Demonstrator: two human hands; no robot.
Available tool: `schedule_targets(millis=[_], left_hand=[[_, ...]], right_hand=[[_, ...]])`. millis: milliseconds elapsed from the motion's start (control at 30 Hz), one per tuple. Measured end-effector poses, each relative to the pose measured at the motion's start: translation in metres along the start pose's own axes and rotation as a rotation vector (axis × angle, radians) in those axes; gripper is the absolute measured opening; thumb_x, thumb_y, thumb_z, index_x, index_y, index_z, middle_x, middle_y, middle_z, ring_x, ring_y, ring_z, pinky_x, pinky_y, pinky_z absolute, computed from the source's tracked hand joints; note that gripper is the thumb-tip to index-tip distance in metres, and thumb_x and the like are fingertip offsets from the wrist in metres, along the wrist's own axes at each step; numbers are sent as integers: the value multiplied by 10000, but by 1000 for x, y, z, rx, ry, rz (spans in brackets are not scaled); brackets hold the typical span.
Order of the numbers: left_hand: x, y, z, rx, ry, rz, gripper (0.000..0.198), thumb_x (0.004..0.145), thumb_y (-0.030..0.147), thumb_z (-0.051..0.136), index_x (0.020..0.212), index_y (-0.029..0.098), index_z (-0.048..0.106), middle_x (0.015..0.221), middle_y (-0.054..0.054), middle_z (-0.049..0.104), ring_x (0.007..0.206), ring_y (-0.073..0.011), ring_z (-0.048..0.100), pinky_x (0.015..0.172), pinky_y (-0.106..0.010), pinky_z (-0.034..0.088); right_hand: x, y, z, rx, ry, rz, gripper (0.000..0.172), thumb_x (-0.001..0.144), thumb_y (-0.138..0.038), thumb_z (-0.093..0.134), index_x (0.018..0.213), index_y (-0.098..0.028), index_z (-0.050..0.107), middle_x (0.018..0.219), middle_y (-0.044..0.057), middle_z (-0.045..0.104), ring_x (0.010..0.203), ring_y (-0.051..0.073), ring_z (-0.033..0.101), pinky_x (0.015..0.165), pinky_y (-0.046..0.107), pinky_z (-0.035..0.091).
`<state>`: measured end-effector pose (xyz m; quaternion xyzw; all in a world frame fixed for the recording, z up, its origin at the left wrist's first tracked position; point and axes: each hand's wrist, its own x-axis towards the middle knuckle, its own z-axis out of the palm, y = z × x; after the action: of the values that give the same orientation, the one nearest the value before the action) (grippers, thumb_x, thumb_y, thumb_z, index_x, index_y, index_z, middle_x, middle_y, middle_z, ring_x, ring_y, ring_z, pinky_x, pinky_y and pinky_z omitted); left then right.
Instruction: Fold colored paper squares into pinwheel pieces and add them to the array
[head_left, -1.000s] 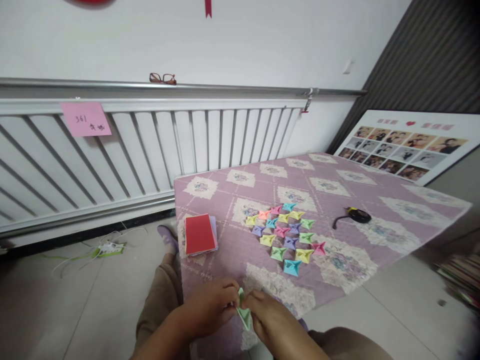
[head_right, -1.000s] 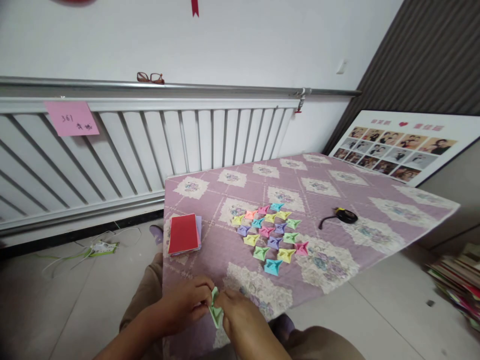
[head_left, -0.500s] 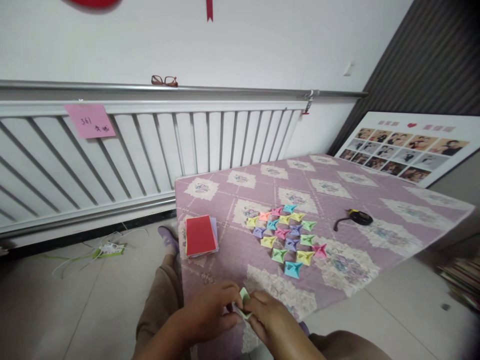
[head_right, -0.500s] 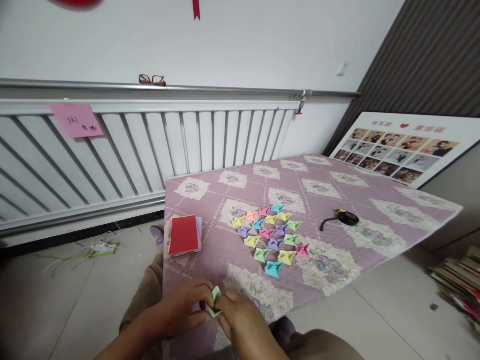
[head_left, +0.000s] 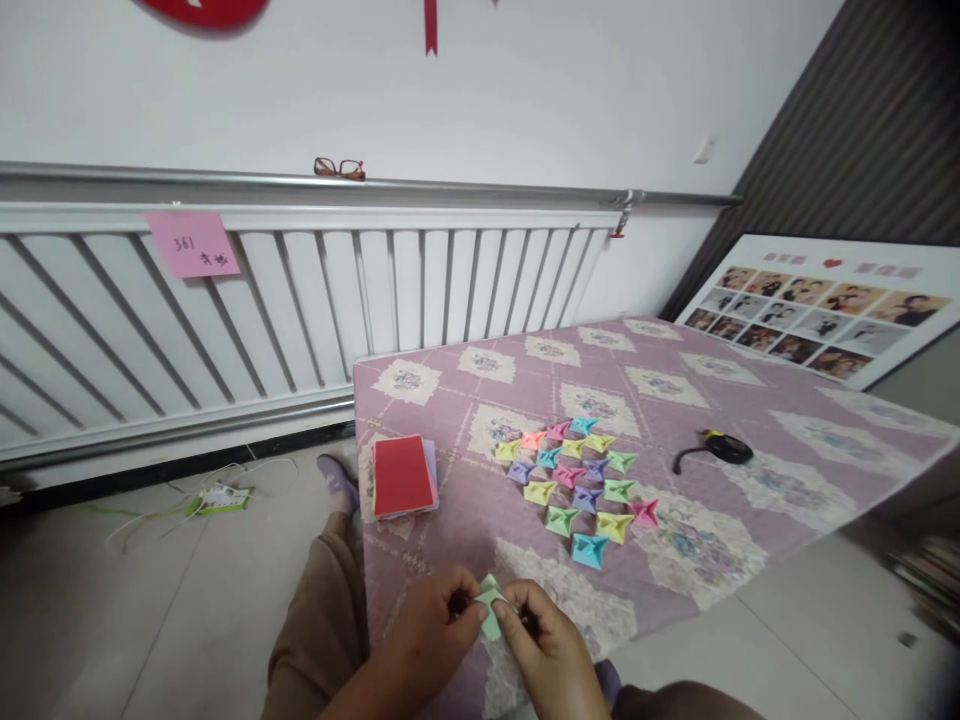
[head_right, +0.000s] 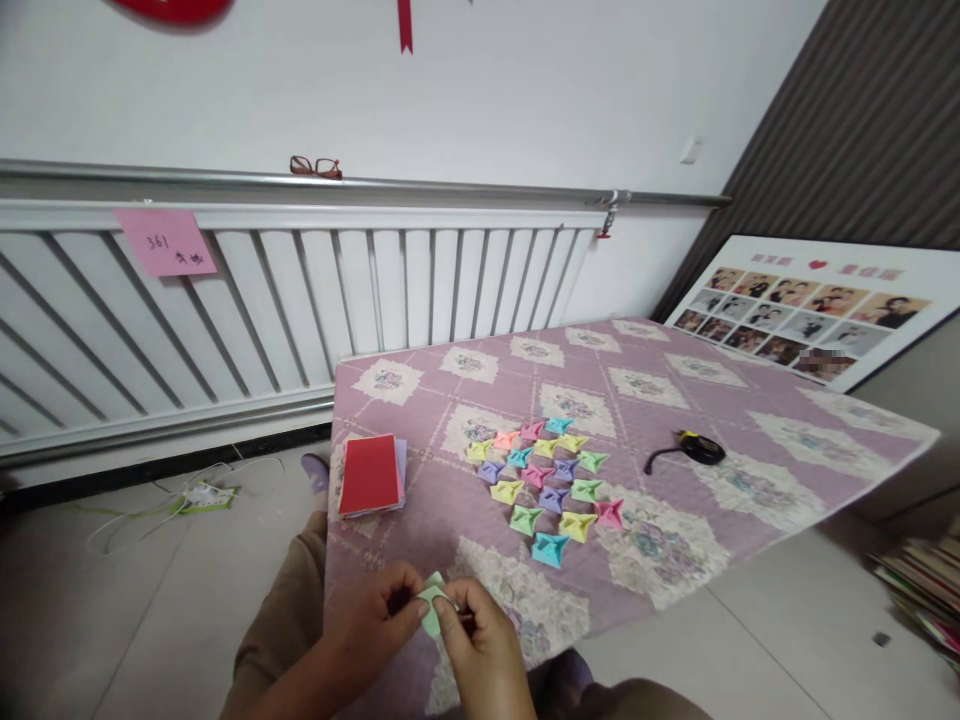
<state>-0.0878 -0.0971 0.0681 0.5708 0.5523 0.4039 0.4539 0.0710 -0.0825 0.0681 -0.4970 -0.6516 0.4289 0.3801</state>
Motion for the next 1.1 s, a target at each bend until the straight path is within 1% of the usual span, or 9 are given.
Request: schedule_targets(millis=[167, 333, 500, 567, 667, 700, 833, 1000, 1100], left_hand=[[1, 3, 4, -35, 50, -19, 73, 755, 175, 554, 715, 184, 493, 609, 65, 450, 582, -100, 402, 552, -226, 300], [4, -4, 6, -79, 2, 38, 206, 722, 74, 511, 895, 186, 509, 688, 64, 467, 628, -100, 447, 587, -219, 342], [4, -11, 7, -82, -21, 17, 457, 723, 69, 528, 1160, 197, 480, 755, 53, 507, 672, -114, 485, 628, -237, 374], [4, -13, 8, -119, -14, -43, 351, 751, 124, 544, 1094, 190, 515, 752, 50, 515, 681, -119, 490, 631, -240, 380], [2, -13, 11, -173, -79, -114, 78, 785, 217, 556, 851, 179, 570, 709, 45, 534, 682, -128, 493, 635, -246, 386], [1, -12, 12, -193, -105, -125, 60, 790, 231, 549, 797, 177, 574, 688, 42, 540, 667, -130, 491, 634, -253, 387], [-3, -10, 15, -239, -99, -154, 110, 791, 237, 509, 765, 167, 589, 624, 37, 544, 590, -132, 468, 606, -273, 372], [-10, -5, 12, -30, -54, -173, 156, 790, 278, 520, 676, 174, 547, 626, 34, 556, 623, -137, 486, 614, -267, 344], [-11, -2, 9, -20, -79, -187, 167, 803, 291, 497, 698, 173, 551, 637, 33, 556, 627, -137, 488, 622, -268, 343]], right_hand=[[5, 6, 6, 149, 138, 56, 363, 739, -551, 647, 663, -209, 551, 568, -46, 501, 533, 124, 480, 512, 221, 409], [7, 9, 11, 342, 63, 194, 442, 680, -586, 690, 884, -198, 630, 612, -37, 549, 510, 116, 465, 463, 212, 373], [4, 2, 15, 393, 65, 273, 424, 675, -608, 687, 654, -191, 614, 557, -47, 498, 520, 107, 449, 499, 207, 373], [4, -2, 15, 436, 99, 280, 417, 674, -599, 696, 659, -191, 613, 557, -46, 510, 522, 108, 451, 507, 209, 375], [4, -6, 16, 473, 144, 286, 405, 677, -584, 704, 680, -189, 616, 607, -30, 554, 559, 121, 485, 532, 216, 393], [4, -7, 15, 473, 147, 289, 399, 684, -579, 701, 685, -190, 615, 612, -28, 556, 565, 124, 489, 534, 218, 395], [4, -12, 14, 482, 102, 322, 373, 714, -559, 687, 700, -196, 604, 589, -33, 543, 531, 123, 476, 510, 224, 391], [0, -18, 21, 662, 135, 376, 384, 692, -552, 716, 655, -208, 548, 530, -55, 518, 467, 111, 448, 474, 223, 372], [-1, -21, 24, 728, 129, 383, 397, 699, -558, 711, 634, -208, 534, 515, -55, 517, 449, 107, 445, 471, 226, 367]])
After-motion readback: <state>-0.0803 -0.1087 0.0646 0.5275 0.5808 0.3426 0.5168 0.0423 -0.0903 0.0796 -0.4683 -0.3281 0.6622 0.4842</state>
